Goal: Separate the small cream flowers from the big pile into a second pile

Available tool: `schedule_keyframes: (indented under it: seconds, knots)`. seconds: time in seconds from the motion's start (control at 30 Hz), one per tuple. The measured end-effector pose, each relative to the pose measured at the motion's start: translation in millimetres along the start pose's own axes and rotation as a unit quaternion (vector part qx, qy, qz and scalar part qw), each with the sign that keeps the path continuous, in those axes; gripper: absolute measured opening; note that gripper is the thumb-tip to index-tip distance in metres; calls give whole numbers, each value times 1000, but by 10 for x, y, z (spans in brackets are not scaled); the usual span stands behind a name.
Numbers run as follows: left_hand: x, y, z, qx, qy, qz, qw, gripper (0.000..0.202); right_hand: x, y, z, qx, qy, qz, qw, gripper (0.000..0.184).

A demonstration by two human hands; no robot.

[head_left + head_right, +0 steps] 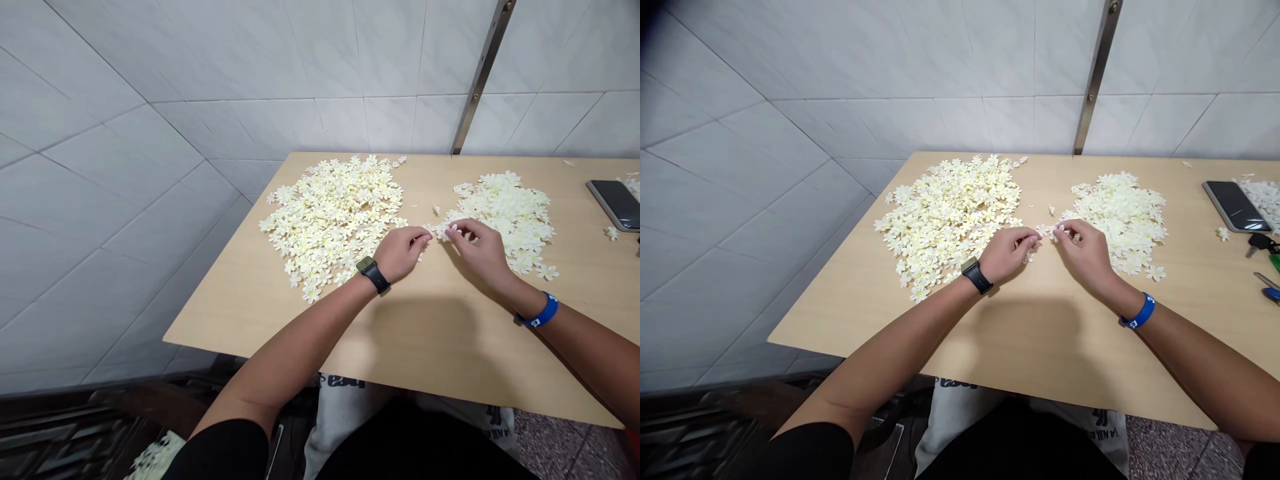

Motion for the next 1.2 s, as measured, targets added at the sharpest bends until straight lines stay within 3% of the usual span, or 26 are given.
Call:
schedule_keyframes:
  seconds: [0.07,0.13,0.23,0.33,0.47,0.63,0.73,0.9,1.03,1.1,1.2]
  knots:
    - [-26,-33,39,-1,-90,19,996,20,-91,-29,0,-31,55,-48,997,28]
    - [35,-54,110,-11,-134,77,988,20,-125,-35,31,-70,84,-72,991,37]
    - [114,-60,191,-32,-134,122,983,16,-69,10,133,-129,72,-59,987,28]
    - [131,-66,171,-21,-110,107,988,18,52,98,278,-182,34,-10,983,14]
    - [82,-60,94,3,-67,67,995,17,125,174,369,-199,11,18,980,13]
    - [-31,-26,106,-45,44,-5,998,21,170,155,215,-111,-17,47,993,13]
    - [-74,-4,41,-25,100,-49,993,16,270,149,91,-38,-68,100,992,17]
    - [-81,9,-79,32,145,-63,987,13,295,112,-40,47,-210,87,973,24]
    - [-98,16,-142,73,155,-62,983,11,394,103,-92,100,-331,119,931,41]
    - [-85,26,-181,91,153,-49,983,11,431,105,-80,109,-356,139,918,44]
    - [-79,43,-214,98,165,-46,980,17,397,93,-58,104,-355,124,921,43]
Point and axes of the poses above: each hand's wrist, its own y-axis away from the middle knuckle, its own x-axis out of the palm, z = x × y, the point moved 9 cm from there along -y, towards the middle knuckle
